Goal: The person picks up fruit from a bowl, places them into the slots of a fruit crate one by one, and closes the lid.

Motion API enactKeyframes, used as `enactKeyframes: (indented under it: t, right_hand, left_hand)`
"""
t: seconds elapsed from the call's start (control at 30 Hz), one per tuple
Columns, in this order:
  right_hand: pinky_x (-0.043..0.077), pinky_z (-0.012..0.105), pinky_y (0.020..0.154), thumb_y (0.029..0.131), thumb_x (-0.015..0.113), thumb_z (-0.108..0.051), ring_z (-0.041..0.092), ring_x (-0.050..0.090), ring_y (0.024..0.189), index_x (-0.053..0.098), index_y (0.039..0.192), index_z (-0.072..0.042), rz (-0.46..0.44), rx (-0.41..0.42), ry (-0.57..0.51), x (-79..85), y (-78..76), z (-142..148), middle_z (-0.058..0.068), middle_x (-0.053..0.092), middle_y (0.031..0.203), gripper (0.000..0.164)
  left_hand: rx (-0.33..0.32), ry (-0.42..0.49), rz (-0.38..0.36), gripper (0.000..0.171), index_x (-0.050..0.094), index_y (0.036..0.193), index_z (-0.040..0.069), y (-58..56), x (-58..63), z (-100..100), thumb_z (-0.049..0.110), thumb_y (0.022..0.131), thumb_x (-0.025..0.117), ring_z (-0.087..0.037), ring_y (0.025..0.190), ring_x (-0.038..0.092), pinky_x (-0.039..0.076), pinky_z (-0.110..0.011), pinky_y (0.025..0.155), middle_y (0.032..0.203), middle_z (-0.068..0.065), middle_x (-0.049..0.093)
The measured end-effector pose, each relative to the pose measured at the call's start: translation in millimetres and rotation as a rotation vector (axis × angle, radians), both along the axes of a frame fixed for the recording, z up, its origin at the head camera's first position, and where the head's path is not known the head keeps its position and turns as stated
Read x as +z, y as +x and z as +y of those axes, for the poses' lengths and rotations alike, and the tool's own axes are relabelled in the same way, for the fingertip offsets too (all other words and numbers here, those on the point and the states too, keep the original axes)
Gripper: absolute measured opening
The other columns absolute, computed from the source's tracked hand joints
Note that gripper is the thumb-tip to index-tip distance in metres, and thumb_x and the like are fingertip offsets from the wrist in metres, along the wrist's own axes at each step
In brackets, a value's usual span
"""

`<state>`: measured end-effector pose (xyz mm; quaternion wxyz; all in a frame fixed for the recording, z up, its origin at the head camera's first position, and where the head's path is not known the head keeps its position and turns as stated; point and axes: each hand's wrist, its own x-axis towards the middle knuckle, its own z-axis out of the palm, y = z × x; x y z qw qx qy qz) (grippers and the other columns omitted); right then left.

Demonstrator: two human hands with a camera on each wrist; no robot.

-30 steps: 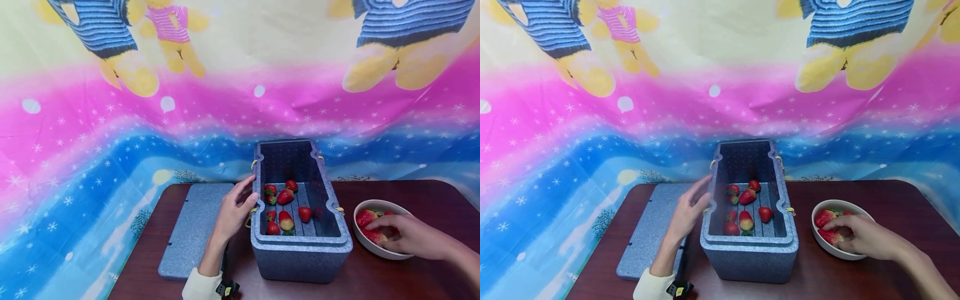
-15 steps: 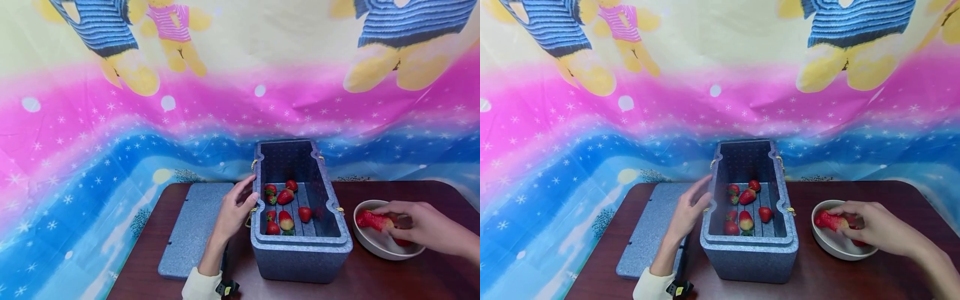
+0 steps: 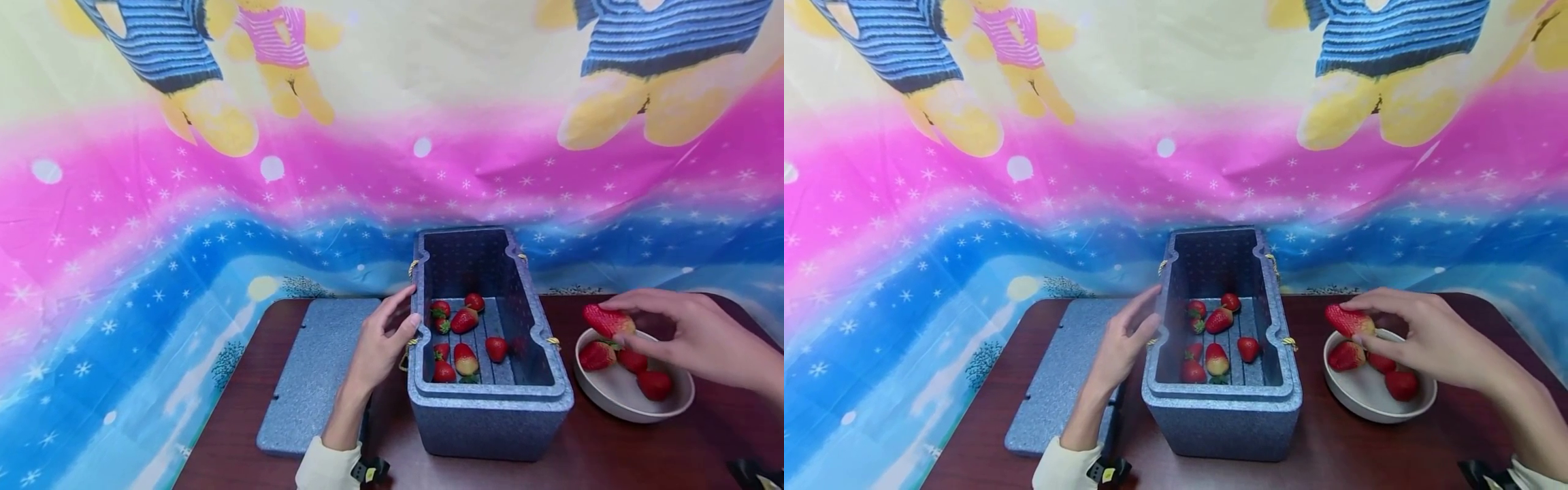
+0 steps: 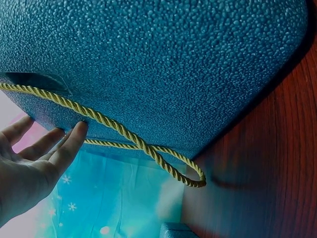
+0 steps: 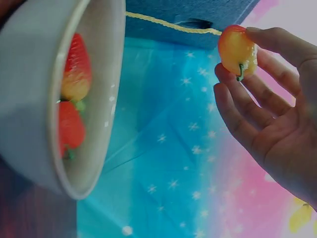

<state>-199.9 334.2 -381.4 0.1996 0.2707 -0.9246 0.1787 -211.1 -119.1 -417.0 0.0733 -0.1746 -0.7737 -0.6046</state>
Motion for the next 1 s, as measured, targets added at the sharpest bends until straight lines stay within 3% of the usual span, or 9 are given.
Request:
enactKeyframes:
  t: [0.1,0.3,0.43,0.53,0.63,0.83,1.0]
  right_hand:
    - [0.046,0.010,0.062,0.065,0.102,-0.014,-0.013,0.064,0.087,0.078,0.125,-0.024,0.036,0.015,-0.015,8.4,-2.5,-7,0.004,0.080,0.115,0.066]
    - [0.057,0.021,0.062,0.070,0.102,-0.017,-0.013,0.063,0.090,0.076,0.131,-0.023,-0.004,0.009,-0.018,24.6,-5.0,-19,0.005,0.078,0.121,0.067]
    - [0.055,0.013,0.067,0.070,0.102,-0.016,-0.012,0.065,0.091,0.077,0.131,-0.024,0.009,0.027,-0.049,34.4,-7.9,-28,0.001,0.078,0.121,0.066]
    - [0.052,0.005,0.072,0.069,0.101,-0.009,-0.010,0.069,0.088,0.077,0.130,-0.027,0.039,0.065,-0.081,44.0,-10.2,-35,-0.004,0.077,0.120,0.068]
    - [0.052,0.005,0.074,0.069,0.100,-0.006,-0.009,0.069,0.091,0.077,0.131,-0.030,0.066,0.103,-0.090,55.3,-13.2,-43,-0.008,0.077,0.121,0.071]
    - [0.054,0.011,0.071,0.072,0.099,-0.008,-0.008,0.069,0.091,0.076,0.133,-0.032,0.048,0.162,-0.085,73.5,-19.8,-64,-0.010,0.076,0.125,0.069]
    - [0.058,0.017,0.067,0.078,0.096,-0.008,-0.003,0.071,0.092,0.074,0.135,-0.030,0.000,0.241,-0.103,79.0,-25.9,-82,-0.006,0.075,0.128,0.065]
  left_hand:
    - [-0.003,0.004,0.002,0.051,0.059,0.155,0.025,-0.6,0.0,0,0.031,0.105,0.068,-0.028,0.137,0.065,0.057,-0.048,0.110,0.156,-0.006,0.060]
    - [-0.017,0.012,0.014,0.052,0.058,0.156,0.022,-2.1,-1.3,0,0.028,0.105,0.068,-0.034,0.138,0.064,0.055,-0.054,0.112,0.155,-0.009,0.060]
    - [-0.018,0.013,0.010,0.053,0.057,0.157,0.023,-1.6,-1.3,0,0.028,0.105,0.068,-0.034,0.138,0.063,0.054,-0.056,0.112,0.155,-0.009,0.060]
    - [-0.013,0.005,0.007,0.052,0.057,0.157,0.024,-1.0,-0.6,0,0.029,0.106,0.068,-0.031,0.139,0.064,0.055,-0.053,0.112,0.155,-0.007,0.060]
    - [-0.011,0.001,0.007,0.052,0.058,0.156,0.024,-0.7,0.0,0,0.029,0.106,0.068,-0.029,0.138,0.064,0.056,-0.052,0.112,0.155,-0.007,0.061]
    - [-0.009,0.004,0.007,0.052,0.058,0.156,0.023,-0.5,-0.5,-1,0.029,0.106,0.068,-0.030,0.138,0.065,0.055,-0.054,0.112,0.154,-0.009,0.061]
    - [-0.007,0.001,0.009,0.052,0.058,0.156,0.023,-1.2,-1.4,0,0.030,0.105,0.068,-0.029,0.138,0.065,0.054,-0.055,0.113,0.155,-0.008,0.061]
